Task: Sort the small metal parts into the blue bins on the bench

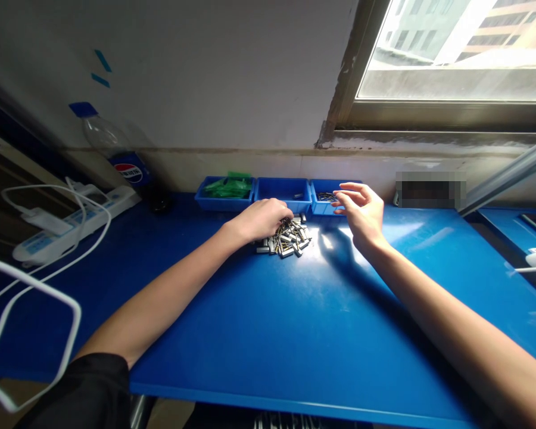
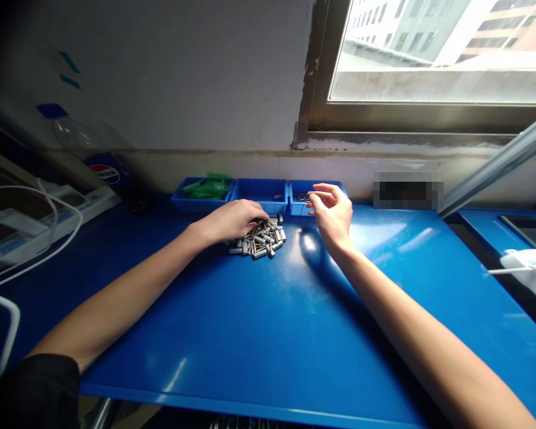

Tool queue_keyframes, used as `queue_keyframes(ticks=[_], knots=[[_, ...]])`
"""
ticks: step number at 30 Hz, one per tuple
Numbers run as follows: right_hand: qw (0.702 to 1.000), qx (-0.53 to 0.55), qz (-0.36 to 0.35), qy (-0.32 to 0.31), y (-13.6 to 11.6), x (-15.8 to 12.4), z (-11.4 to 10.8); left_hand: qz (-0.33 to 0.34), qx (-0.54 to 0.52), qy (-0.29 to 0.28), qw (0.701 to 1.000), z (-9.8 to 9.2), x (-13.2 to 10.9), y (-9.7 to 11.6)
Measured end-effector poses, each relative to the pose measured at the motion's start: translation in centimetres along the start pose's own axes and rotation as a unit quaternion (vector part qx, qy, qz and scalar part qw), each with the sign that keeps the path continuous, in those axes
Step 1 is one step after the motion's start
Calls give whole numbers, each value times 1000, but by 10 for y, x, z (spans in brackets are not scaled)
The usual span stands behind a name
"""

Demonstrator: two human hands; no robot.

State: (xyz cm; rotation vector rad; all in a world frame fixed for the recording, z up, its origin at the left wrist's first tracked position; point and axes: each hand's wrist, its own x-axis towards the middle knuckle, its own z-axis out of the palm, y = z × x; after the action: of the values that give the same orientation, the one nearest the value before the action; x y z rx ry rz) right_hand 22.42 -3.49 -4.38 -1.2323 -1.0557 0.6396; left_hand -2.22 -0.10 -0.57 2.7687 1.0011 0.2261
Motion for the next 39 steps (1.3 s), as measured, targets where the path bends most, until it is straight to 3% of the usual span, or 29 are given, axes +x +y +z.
queue_keyframes(ticks=[3, 14, 18, 25, 29, 33, 35, 39], knots=[[1000, 3, 8, -30, -3, -4, 5, -12, 43, -32, 999, -2, 0, 3], [998, -5, 5, -59, -1, -7, 7, -30, 70, -24, 997, -6, -1, 6], [998, -5, 3, -65, 0, -8, 7, -17, 42, 4, 999, -13, -3, 1], [997, -4, 16, -81, -3, -10, 9, 39, -106, 100, 989, -21, -3, -3], [992, 6, 20, -121, -6, -11, 8, 18, -235, 140, 962, -21, 0, 6], [969, 19, 28, -244, -13, -14, 7, -17, -372, 166, 913, -17, 3, 8], [954, 35, 51, -292, -16, -16, 7, -33, -416, 177, 891, -15, 4, 6], [936, 100, 93, -325, -20, -21, 9, -61, -462, 193, 864, -9, 6, 3]])
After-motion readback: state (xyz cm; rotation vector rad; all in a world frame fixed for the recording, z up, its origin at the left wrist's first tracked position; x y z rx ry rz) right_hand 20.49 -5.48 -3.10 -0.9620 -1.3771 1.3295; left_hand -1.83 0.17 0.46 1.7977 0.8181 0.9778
